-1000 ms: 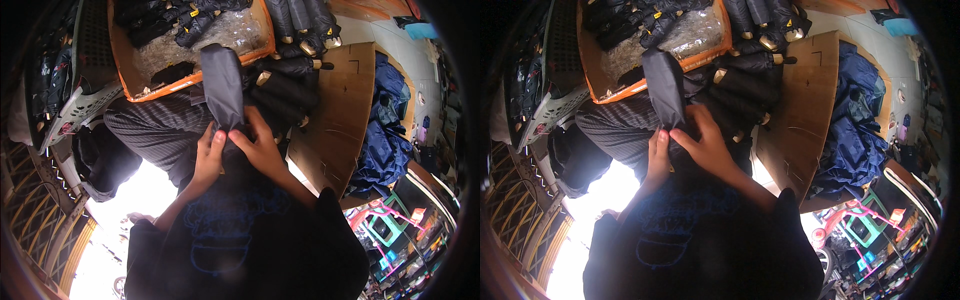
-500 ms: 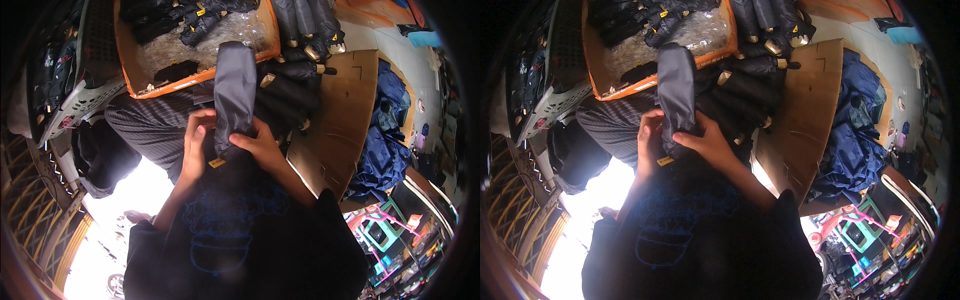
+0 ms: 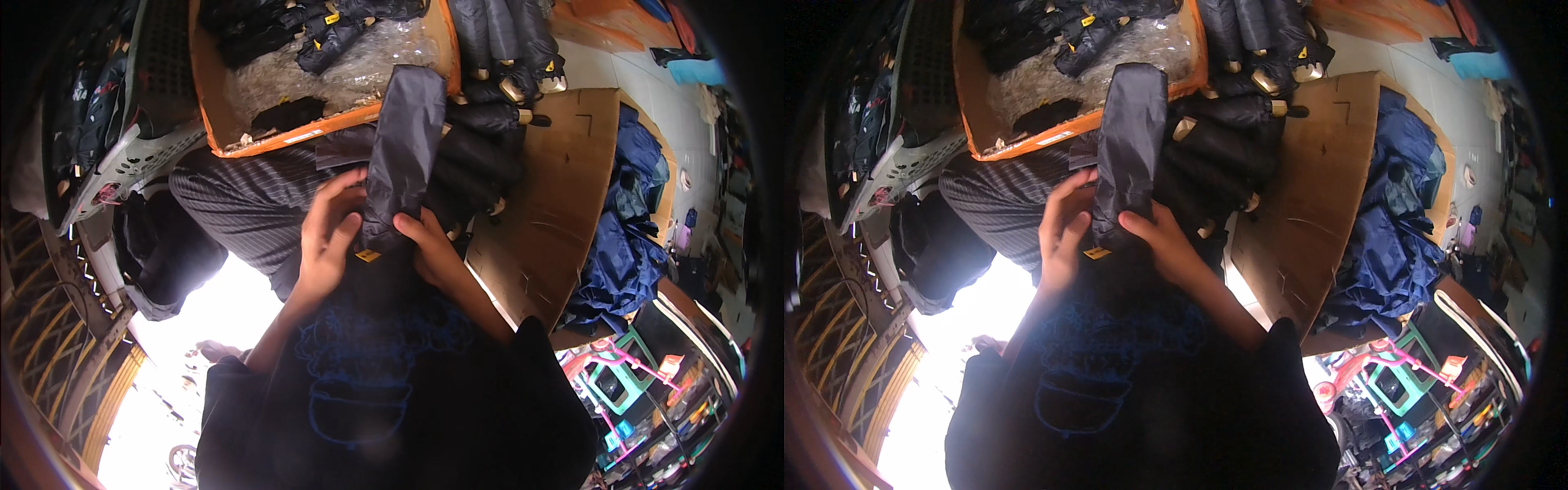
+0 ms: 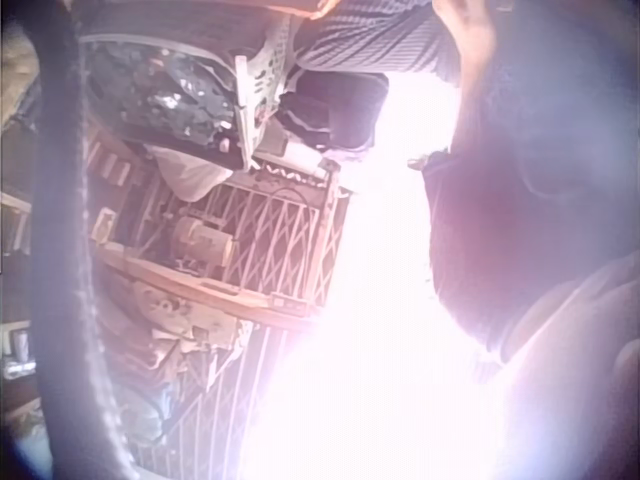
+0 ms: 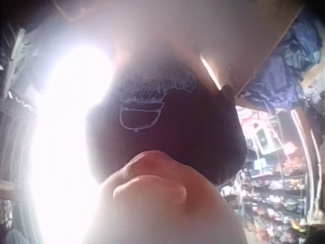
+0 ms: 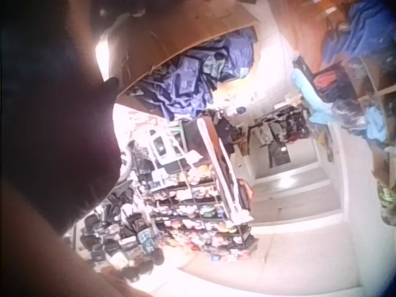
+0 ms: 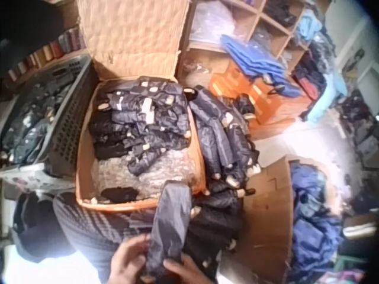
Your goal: The person repeatedly picks up black fabric-wrapped items from a cardboard box, adjusts their position, and places them back into the box. The person handles the items one at a time, occasionally turning them over before returning them to the pile.
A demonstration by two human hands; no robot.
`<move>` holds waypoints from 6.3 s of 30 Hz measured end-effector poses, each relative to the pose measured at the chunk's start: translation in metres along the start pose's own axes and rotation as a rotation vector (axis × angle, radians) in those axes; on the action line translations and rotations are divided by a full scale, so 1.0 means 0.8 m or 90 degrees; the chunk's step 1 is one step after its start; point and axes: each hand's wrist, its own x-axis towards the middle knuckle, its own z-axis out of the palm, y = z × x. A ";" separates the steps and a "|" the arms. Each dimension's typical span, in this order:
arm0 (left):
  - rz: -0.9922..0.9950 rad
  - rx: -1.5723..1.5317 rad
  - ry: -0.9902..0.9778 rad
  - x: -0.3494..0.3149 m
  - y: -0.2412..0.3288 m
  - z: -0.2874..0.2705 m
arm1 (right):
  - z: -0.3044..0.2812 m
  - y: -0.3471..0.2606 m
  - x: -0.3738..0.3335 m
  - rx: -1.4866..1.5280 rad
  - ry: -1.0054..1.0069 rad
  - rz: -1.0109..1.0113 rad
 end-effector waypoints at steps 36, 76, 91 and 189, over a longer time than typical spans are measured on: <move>0.181 0.274 -0.110 0.005 0.024 -0.019 | -0.010 0.019 0.013 0.108 -0.258 0.055; -0.192 -0.165 -0.033 -0.003 0.035 0.001 | 0.024 0.007 -0.020 -0.312 -0.124 -0.061; 0.040 0.279 0.104 -0.018 0.040 0.003 | 0.041 -0.007 -0.002 -0.232 0.006 -0.207; -0.221 -0.190 -0.162 0.014 0.030 -0.001 | 0.038 0.011 -0.017 -0.321 0.030 -0.148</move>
